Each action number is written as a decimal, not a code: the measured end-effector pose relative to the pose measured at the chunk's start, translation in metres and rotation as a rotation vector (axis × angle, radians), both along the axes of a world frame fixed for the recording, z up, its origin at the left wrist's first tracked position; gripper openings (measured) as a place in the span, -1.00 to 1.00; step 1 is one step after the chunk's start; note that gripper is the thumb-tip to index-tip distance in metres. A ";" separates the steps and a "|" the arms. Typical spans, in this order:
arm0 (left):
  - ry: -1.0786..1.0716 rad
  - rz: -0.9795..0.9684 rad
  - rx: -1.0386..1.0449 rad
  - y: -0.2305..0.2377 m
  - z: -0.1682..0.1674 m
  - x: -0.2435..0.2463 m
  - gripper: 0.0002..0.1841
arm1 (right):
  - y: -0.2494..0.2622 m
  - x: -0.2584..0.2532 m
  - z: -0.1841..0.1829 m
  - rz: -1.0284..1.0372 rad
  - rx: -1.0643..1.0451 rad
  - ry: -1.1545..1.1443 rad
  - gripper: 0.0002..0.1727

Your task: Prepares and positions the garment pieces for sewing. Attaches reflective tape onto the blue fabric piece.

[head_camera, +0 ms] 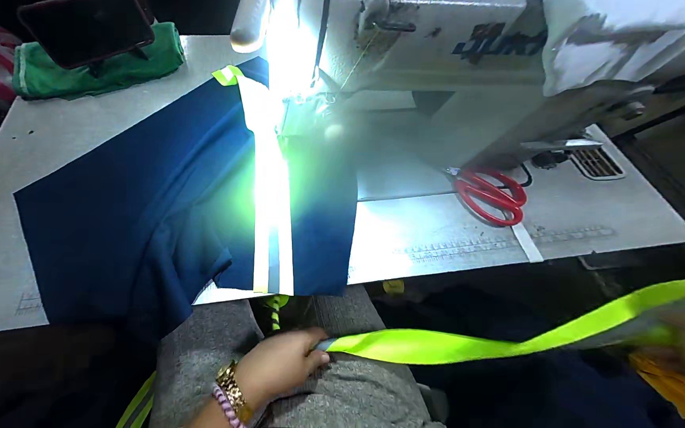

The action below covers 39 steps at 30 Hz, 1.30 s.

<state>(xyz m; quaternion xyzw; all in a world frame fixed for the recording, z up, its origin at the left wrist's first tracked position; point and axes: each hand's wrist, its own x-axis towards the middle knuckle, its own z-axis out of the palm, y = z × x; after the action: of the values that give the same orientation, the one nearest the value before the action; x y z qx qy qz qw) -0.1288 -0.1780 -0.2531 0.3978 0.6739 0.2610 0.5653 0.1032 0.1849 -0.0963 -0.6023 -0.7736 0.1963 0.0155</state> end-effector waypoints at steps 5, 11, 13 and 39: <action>0.524 0.178 0.578 -0.014 0.050 0.000 -0.80 | -0.054 -0.036 -0.049 0.636 0.126 0.177 -0.63; 1.075 0.481 0.594 -0.046 0.085 -0.080 -0.67 | -0.180 -0.154 -0.070 1.216 0.163 0.749 -0.78; 1.081 0.458 0.536 -0.047 0.074 -0.089 -0.68 | -0.188 -0.172 -0.084 1.263 0.204 0.703 -0.78; 1.151 0.177 0.776 -0.039 0.054 -0.071 -0.65 | -0.190 -0.173 -0.099 1.349 0.456 0.564 -0.67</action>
<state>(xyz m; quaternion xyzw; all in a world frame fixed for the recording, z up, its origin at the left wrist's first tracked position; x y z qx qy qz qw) -0.1994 -0.2167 -0.1991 0.5895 0.7542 0.2758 -0.0879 -0.0700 -0.0055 -0.1958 0.0913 -0.9618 0.1452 0.2132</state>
